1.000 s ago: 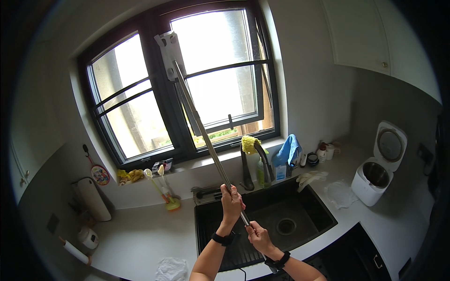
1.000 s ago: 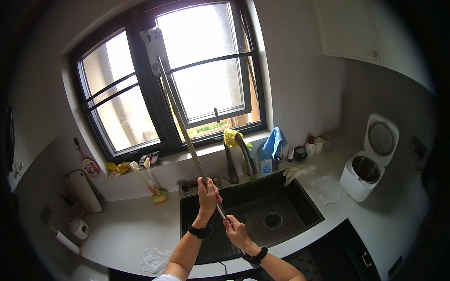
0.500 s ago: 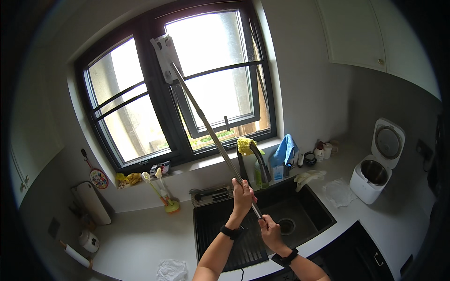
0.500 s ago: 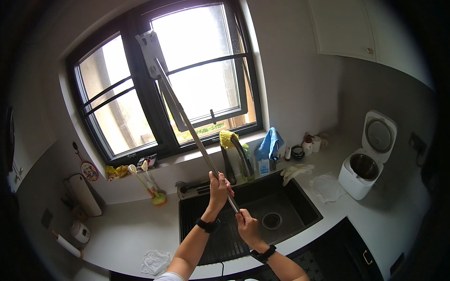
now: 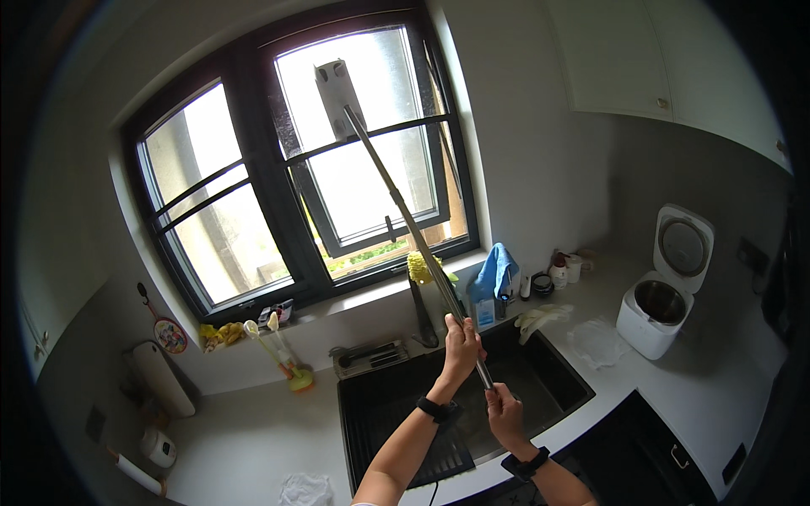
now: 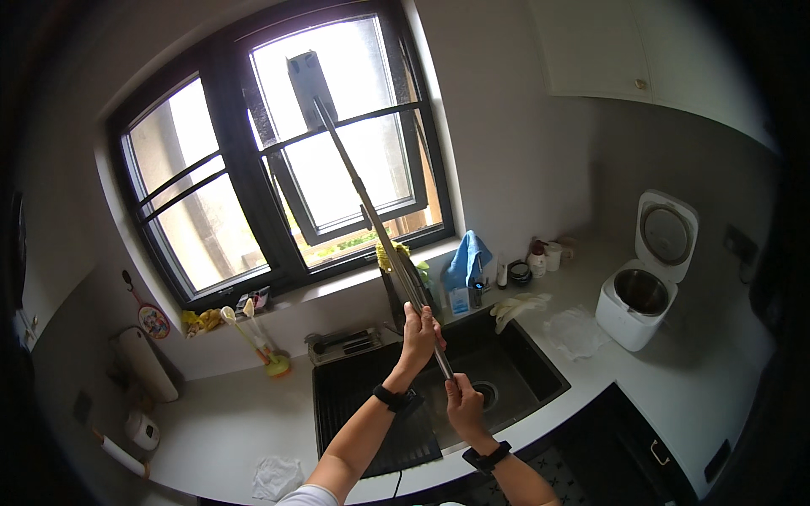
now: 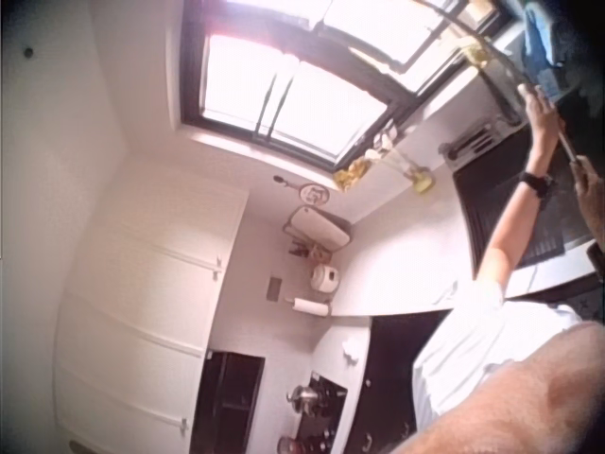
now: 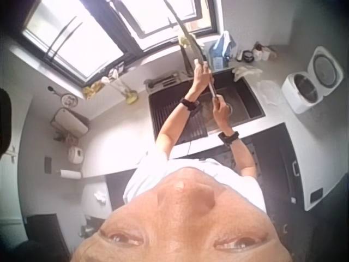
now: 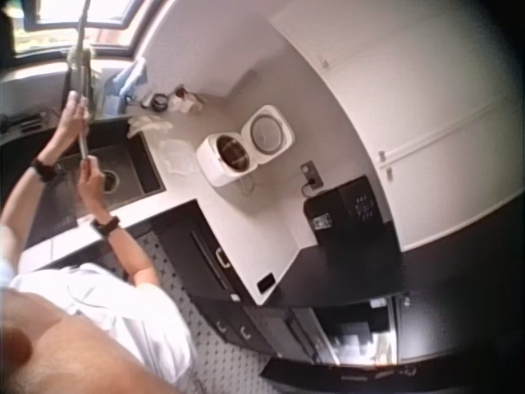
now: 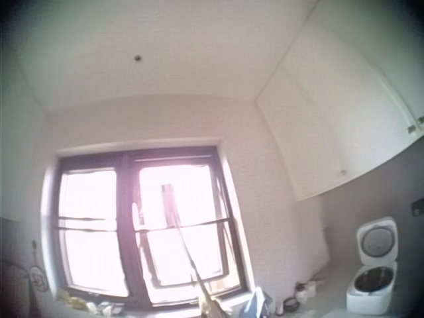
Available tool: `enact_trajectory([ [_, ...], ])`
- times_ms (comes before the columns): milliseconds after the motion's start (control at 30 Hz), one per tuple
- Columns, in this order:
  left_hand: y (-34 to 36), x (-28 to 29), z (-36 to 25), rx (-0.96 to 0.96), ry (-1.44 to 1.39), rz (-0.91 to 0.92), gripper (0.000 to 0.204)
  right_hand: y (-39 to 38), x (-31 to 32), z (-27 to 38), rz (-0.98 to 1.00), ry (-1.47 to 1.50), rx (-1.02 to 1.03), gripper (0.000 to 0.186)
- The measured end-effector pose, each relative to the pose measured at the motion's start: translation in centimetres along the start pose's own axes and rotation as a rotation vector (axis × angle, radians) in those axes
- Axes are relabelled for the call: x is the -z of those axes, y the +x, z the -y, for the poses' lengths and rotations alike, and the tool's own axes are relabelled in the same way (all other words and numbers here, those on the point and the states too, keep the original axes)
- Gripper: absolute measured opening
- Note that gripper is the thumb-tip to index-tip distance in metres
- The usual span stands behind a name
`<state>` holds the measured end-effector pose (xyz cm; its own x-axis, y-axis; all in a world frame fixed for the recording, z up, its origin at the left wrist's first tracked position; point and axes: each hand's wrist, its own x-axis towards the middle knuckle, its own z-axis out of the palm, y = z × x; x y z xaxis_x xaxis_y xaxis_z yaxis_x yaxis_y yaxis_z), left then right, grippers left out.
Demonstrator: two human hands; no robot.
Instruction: The person cleans a kitchen window using a long-handled window cleaning tool with a replaceable cloth. They wipe the window, remove the cloth, rinse it under the tap, reattach it, and continue wiping the window.
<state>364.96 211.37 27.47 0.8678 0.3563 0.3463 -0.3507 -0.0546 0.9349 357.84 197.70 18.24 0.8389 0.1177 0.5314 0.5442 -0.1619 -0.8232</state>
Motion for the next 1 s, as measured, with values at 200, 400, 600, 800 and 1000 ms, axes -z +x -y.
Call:
enact_trajectory([
  [200,1.0,-3.2,0.2,-0.022,0.058,0.075,0.020,0.6,2.0,-0.8,-0.055,-0.032,-0.032,0.026],
  [400,2.1,-6.0,0.4,-0.001,0.009,0.114,0.019,1.6,4.3,-0.2,-0.057,-0.044,-0.082,0.024],
  [600,3.0,-7.6,0.6,-0.012,0.050,0.174,0.018,2.0,4.8,-1.1,-0.078,-0.024,-0.130,0.023],
  [800,3.7,-8.7,0.1,0.015,0.065,0.220,0.020,2.9,4.9,-3.1,-0.113,0.041,-0.112,0.021],
  [1000,4.2,-8.7,-0.3,-0.043,0.050,0.196,0.020,3.3,4.7,-2.8,-0.111,0.050,-0.124,0.021],
])
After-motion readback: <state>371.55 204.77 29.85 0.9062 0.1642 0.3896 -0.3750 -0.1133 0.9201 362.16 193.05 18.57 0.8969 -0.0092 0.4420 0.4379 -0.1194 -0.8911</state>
